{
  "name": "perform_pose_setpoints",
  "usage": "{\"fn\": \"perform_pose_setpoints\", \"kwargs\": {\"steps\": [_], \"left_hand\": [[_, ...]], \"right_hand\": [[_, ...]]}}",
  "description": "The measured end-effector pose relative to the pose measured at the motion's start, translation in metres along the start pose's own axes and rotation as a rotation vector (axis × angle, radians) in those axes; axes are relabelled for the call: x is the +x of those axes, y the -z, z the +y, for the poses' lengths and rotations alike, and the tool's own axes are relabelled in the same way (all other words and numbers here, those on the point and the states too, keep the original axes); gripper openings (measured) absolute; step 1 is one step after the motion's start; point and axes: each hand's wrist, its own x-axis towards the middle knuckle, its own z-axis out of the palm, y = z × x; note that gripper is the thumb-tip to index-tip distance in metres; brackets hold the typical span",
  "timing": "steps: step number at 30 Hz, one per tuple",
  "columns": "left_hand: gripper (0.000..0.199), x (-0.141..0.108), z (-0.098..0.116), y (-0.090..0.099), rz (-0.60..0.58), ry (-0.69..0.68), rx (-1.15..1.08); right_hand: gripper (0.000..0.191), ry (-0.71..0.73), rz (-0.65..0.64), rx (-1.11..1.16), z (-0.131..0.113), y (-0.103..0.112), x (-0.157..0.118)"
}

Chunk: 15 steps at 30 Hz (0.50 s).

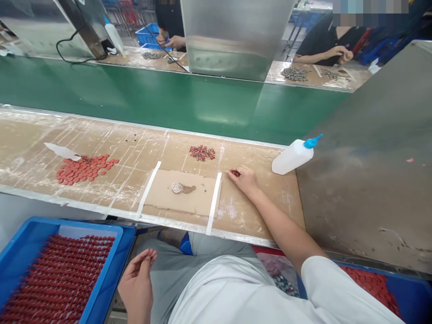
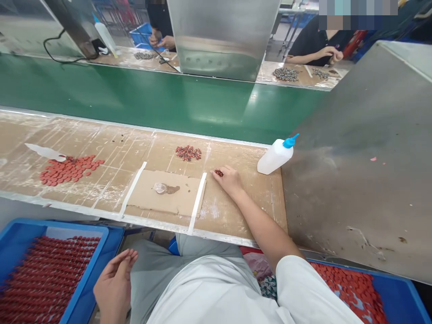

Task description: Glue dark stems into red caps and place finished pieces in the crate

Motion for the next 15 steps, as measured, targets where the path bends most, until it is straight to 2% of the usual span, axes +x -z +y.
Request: {"fn": "perform_pose_setpoints", "kwargs": {"steps": [2,4,10,15], "left_hand": [[0.029,0.004,-0.028,0.023,0.086,0.068,-0.037],[0.028,0.007,-0.051,0.035,0.146,0.120,-0.072],[0.027,0.017,-0.094,0.046,0.174,0.149,-0.100],[0.023,0.021,-0.117,0.058,0.225,0.135,-0.062]], "right_hand": [[0.031,0.004,0.006,-0.003,0.000,0.000,0.000],[0.030,-0.007,0.001,-0.012,0.002,0.001,0.000],[0.033,-0.160,-0.026,-0.010,0.004,-0.002,0.010],[0.037,-0.367,-0.004,0.193,-0.007,-0.008,0.027]]}}
